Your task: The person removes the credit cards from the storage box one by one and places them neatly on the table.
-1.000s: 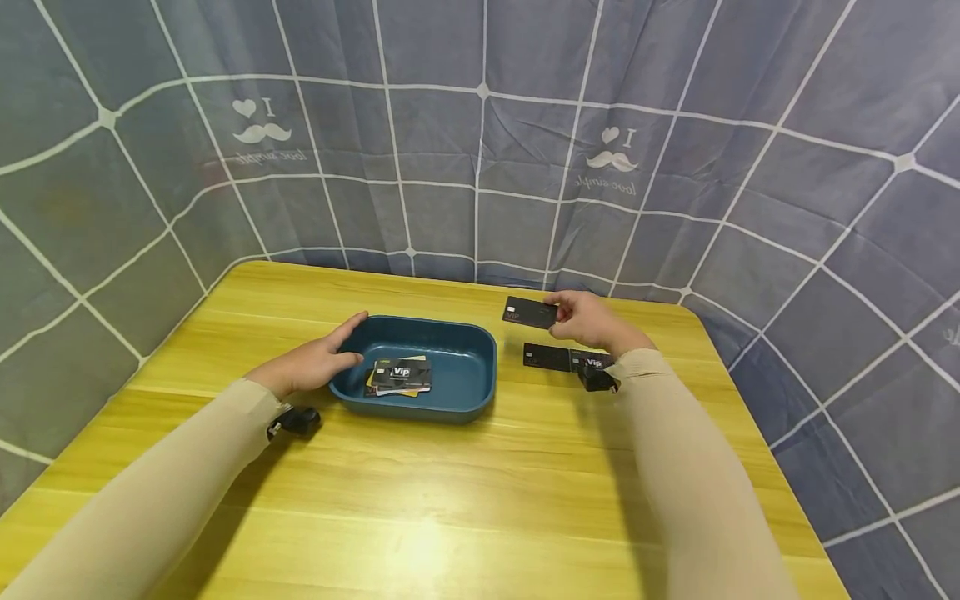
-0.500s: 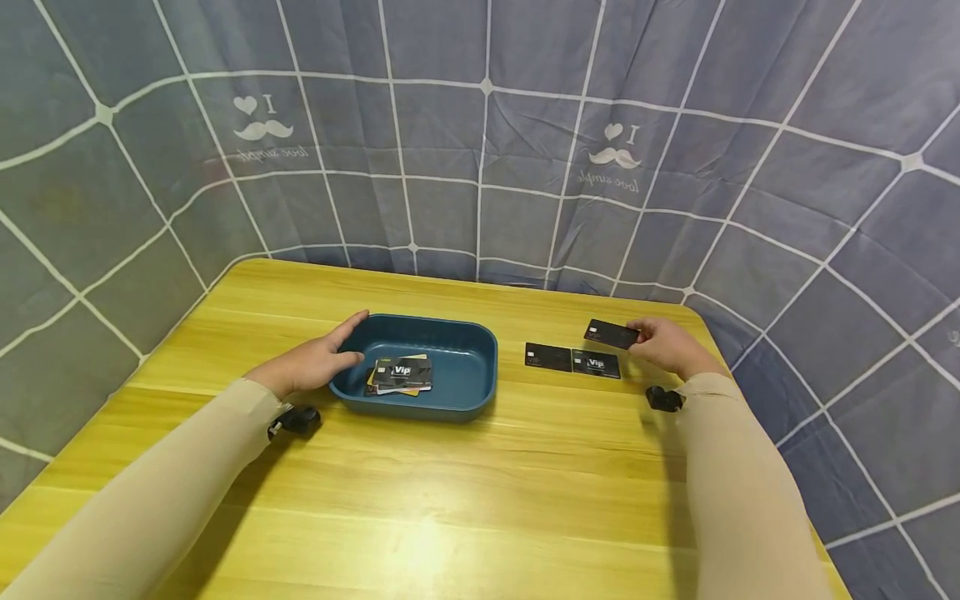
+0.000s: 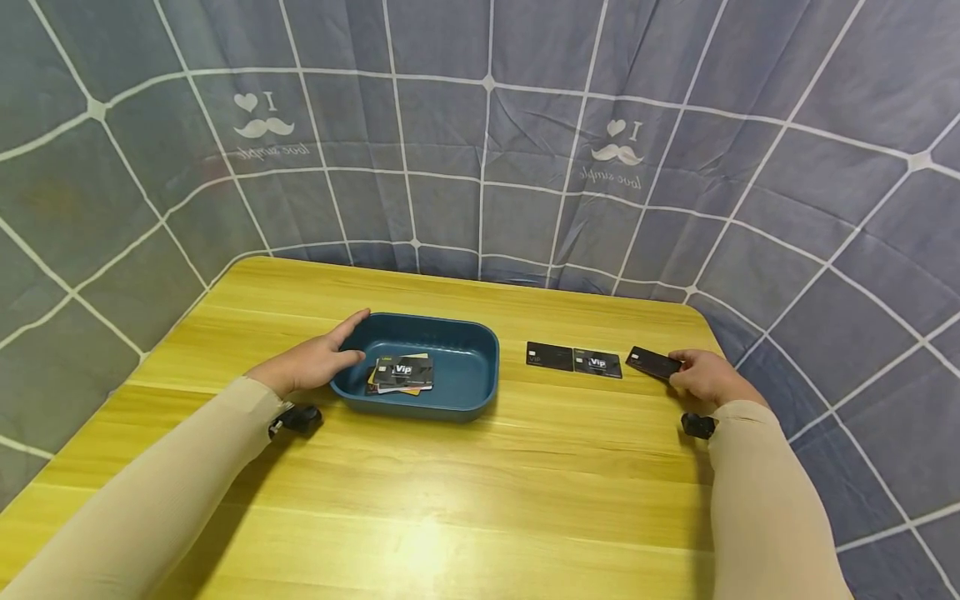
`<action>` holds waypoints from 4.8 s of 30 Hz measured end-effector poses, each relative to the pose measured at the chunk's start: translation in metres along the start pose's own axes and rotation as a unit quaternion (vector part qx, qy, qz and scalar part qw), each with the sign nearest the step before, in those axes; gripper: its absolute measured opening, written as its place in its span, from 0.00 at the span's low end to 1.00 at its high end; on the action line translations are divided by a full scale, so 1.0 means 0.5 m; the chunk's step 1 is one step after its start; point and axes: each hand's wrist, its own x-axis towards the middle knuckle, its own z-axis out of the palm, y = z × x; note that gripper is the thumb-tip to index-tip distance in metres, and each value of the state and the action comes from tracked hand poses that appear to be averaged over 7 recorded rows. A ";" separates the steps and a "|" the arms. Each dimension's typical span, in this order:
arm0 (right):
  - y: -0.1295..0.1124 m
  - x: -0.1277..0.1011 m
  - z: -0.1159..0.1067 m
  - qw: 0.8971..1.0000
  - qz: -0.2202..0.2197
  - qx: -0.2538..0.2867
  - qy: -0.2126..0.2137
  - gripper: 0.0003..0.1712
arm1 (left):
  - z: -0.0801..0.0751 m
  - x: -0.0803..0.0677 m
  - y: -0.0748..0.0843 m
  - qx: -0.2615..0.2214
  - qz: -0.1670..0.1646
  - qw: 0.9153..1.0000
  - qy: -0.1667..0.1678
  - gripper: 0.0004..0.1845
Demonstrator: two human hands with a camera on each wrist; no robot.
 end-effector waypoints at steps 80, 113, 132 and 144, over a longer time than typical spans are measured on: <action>-0.020 -0.002 0.032 0.996 -0.043 -0.077 -0.035 0.38 | 0.008 -0.003 -0.015 -0.010 0.017 1.000 0.007 0.44; -0.014 -0.012 0.033 0.998 -0.038 -0.036 -0.017 0.44 | 0.011 -0.006 -0.021 -0.032 0.004 0.999 0.000 0.44; -0.232 0.008 0.021 0.992 -0.045 -0.048 0.110 0.38 | 0.011 -0.008 -0.022 -0.036 0.003 0.999 0.002 0.44; -0.434 0.013 0.052 0.988 -0.126 0.004 0.094 0.41 | 0.011 -0.009 -0.024 -0.030 0.006 1.000 0.001 0.44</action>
